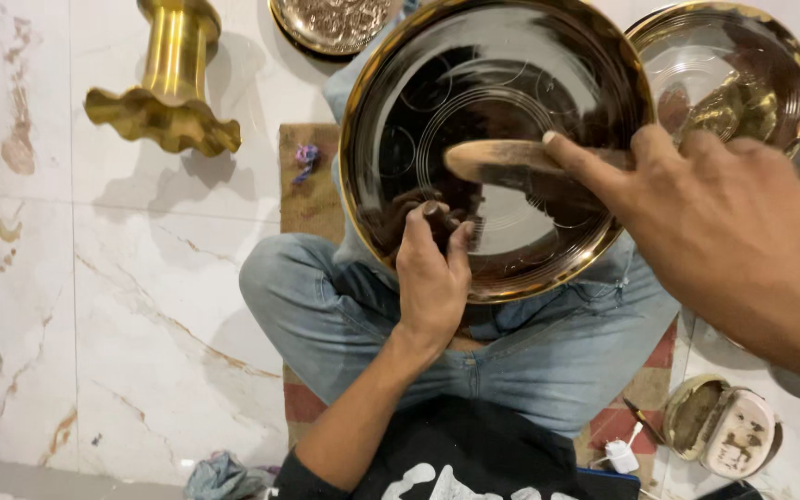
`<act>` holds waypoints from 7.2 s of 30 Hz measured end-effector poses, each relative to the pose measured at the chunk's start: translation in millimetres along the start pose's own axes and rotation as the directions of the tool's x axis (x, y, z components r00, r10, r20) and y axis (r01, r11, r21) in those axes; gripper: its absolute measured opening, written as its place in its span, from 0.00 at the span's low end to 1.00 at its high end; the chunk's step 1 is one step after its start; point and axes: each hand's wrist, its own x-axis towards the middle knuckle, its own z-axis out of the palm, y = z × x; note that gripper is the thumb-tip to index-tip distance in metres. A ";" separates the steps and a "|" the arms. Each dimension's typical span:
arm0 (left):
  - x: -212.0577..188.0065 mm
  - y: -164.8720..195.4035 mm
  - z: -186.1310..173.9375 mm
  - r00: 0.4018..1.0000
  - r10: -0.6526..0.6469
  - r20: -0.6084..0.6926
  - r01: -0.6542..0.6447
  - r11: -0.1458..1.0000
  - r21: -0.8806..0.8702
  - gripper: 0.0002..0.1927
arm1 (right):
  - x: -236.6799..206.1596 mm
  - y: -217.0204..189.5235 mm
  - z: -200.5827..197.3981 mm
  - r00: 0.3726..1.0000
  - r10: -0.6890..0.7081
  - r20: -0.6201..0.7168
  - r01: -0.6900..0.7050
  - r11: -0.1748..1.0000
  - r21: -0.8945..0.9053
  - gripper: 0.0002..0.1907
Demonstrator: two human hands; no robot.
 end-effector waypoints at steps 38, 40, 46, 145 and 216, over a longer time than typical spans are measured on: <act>74.2 -24.6 6.7 0.511 0.428 0.745 -0.368 0.893 -0.260 0.21 | -63.8 -60.9 113.8 0.734 0.672 0.092 -0.167 0.048 0.985 0.40; 80.6 -23.7 10.9 0.425 0.410 0.807 -0.392 0.887 -0.244 0.18 | -71.3 -72.8 134.0 0.770 0.638 0.026 -0.217 0.223 0.950 0.44; 101.8 -12.9 16.5 0.149 0.551 0.821 -0.426 0.785 -0.450 0.20 | -83.3 -125.8 187.5 0.673 0.738 0.048 -0.128 0.052 0.990 0.41; 33.9 -9.5 -2.4 0.973 0.089 0.212 -0.057 0.987 -0.151 0.16 | -5.8 6.0 -8.7 0.975 0.091 -0.201 -0.041 0.970 0.239 0.40; 2.7 -16.4 7.0 1.000 -0.001 0.024 0.003 0.998 -0.070 0.17 | -18.5 -7.7 -41.8 0.938 -0.097 -0.334 0.087 0.995 -0.046 0.36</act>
